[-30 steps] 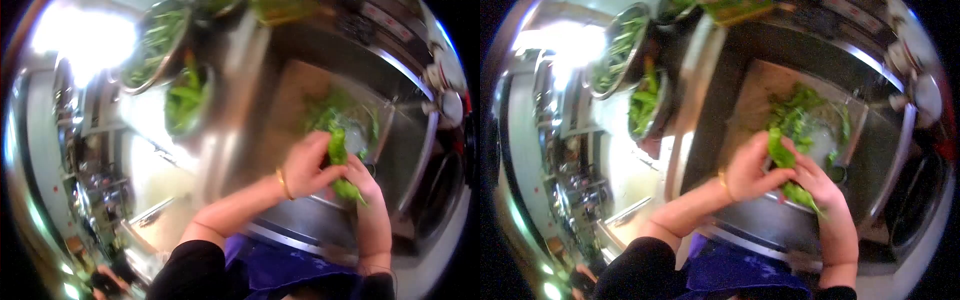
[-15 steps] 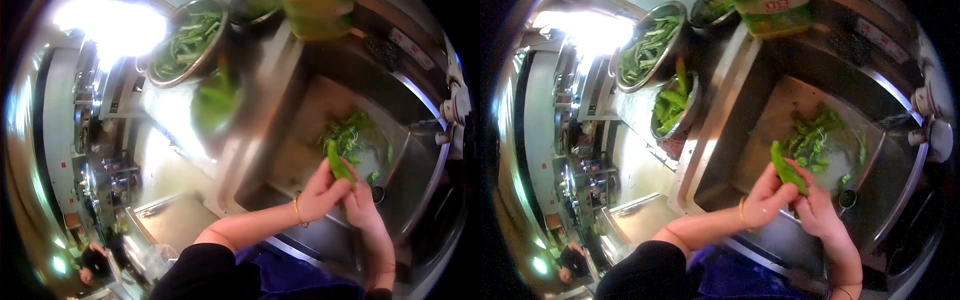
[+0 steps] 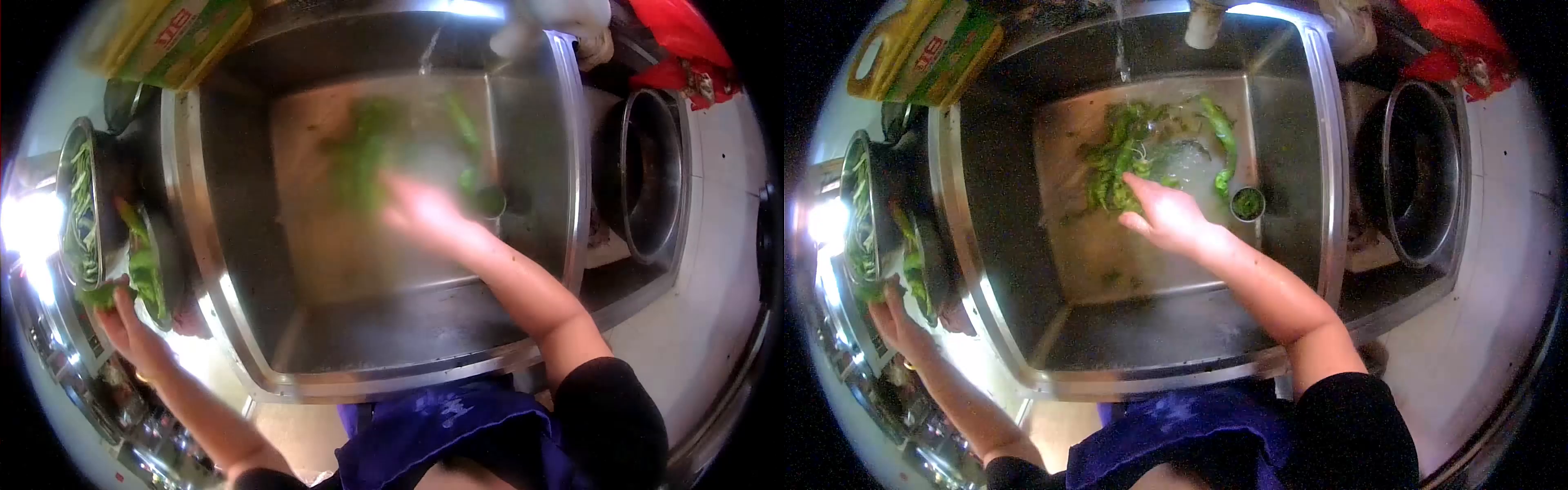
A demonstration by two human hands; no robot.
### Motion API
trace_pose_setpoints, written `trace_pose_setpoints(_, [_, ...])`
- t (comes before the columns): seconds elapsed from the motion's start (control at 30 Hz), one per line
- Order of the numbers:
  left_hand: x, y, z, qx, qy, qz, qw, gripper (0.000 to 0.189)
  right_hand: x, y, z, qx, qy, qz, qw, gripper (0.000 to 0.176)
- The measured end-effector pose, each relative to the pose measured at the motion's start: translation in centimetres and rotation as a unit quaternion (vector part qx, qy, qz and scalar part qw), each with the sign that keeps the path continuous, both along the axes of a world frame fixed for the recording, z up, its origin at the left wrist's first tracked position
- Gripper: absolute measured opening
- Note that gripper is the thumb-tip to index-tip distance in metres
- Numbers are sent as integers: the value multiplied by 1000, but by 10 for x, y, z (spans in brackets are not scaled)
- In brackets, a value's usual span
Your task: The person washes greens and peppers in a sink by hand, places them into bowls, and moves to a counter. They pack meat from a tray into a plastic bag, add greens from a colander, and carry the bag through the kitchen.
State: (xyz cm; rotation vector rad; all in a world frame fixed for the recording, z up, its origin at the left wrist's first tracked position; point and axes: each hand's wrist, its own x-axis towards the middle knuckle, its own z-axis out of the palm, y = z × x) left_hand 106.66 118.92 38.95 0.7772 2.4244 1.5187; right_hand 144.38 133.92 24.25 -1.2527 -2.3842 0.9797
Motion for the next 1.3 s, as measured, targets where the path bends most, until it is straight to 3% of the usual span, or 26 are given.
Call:
trace_pose_setpoints(0.03, [-29, -9, -10, -110, 63, -67, 990, 35, 6, 1, -13, 20, 8, 12, 1000, 37])
trace_pose_setpoints(0.07, [-46, -14, -13, -245, 145, -149, 947, 43, 14, 14, -54, -71, -96, 10, 993, 47])
trace_pose_setpoints(0.1, [-38, -11, -12, -240, 192, -142, 941, 44, 22, 30, -52, -102, -137, -71, 983, 43])
trace_pose_setpoints(0.17, [-4, 1, -2, -230, 285, -121, 923, 46, 48, 54, -77, 117, -193, -188, 956, 44])
trace_pose_setpoints(0.2, [7, 3, 3, -179, 343, -129, 913, 41, 59, 63, -94, 171, -188, -268, 929, 47])
trace_pose_setpoints(0.23, [23, 5, 0, -68, 318, -145, 934, 38, 71, 75, -107, 100, -206, -307, 924, 53])
trace_pose_setpoints(0.3, [62, 6, -15, 157, 255, -170, 939, 33, 89, 91, -132, 18, -90, -367, 926, 50])
trace_pose_setpoints(0.37, [95, 0, -29, 33, 292, -261, 919, 30, 85, 104, -125, -158, 44, -423, 891, 41])
trace_pose_setpoints(0.4, [127, 22, -29, 69, 181, -386, 902, 30, 77, 104, -109, -249, 139, -423, 860, 36])
trace_pose_setpoints(0.5, [185, 58, -92, -75, -111, -475, 869, 38, 60, 85, -71, -397, 329, -372, 772, 31])
trace_pose_setpoints(0.53, [210, 64, -138, -84, -309, -411, 853, 39, 54, 75, -64, -404, 343, -360, 768, 30])
trace_pose_setpoints(0.6, [238, 95, -169, -113, -544, -361, 749, 44, 46, 62, -59, -408, 343, -348, 771, 30])
trace_pose_setpoints(0.67, [271, 111, -174, -136, -664, -296, 673, 54, 35, 47, -51, -393, 340, -362, 774, 31])
trace_pose_setpoints(0.7, [285, 118, -170, -160, -643, -317, 679, 58, 32, 38, -49, -381, 353, -378, 767, 31])
trace_pose_setpoints(0.73, [298, 116, -175, -135, -598, -346, 710, 57, 30, 30, -50, -334, 348, -339, 808, 30])
trace_pose_setpoints(0.77, [306, 113, -181, -112, -549, -374, 739, 57, 29, 25, -52, -356, 358, -329, 798, 31])
trace_pose_setpoints(0.9, [296, 105, -169, -170, -641, -319, 677, 51, 41, 27, -57, -367, 284, -323, 825, 25])
trace_pose_setpoints(0.93, [300, 102, -175, -175, -670, -241, 680, 48, 44, 27, -57, -373, 274, -306, 832, 24])
trace_pose_setpoints(1.03, [286, 102, -177, -92, -807, -209, 545, 49, 35, 21, -54, -381, 269, -320, 825, 20])
trace_pose_setpoints(1.1, [293, 108, -173, -36, -787, -177, 591, 35, 31, 10, -56, -284, 233, -258, 894, 20])
trace_pose_setpoints(1.17, [299, 111, -190, -55, -735, -131, 663, 24, 31, 7, -63, -365, 266, -250, 856, 18])
trace_pose_setpoints(1.2, [296, 107, -195, -81, -716, -149, 677, 22, 35, 11, -59, -319, 186, -240, 898, 15])
trace_pose_setpoints(1.23, [289, 101, -200, -108, -695, -167, 691, 21, 38, 16, -54, -287, 159, -282, 901, 14])
trace_pose_setpoints(1.3, [276, 84, -208, -152, -650, -209, 715, 21, 58, 36, -77, -331, 297, -473, 761, 16])
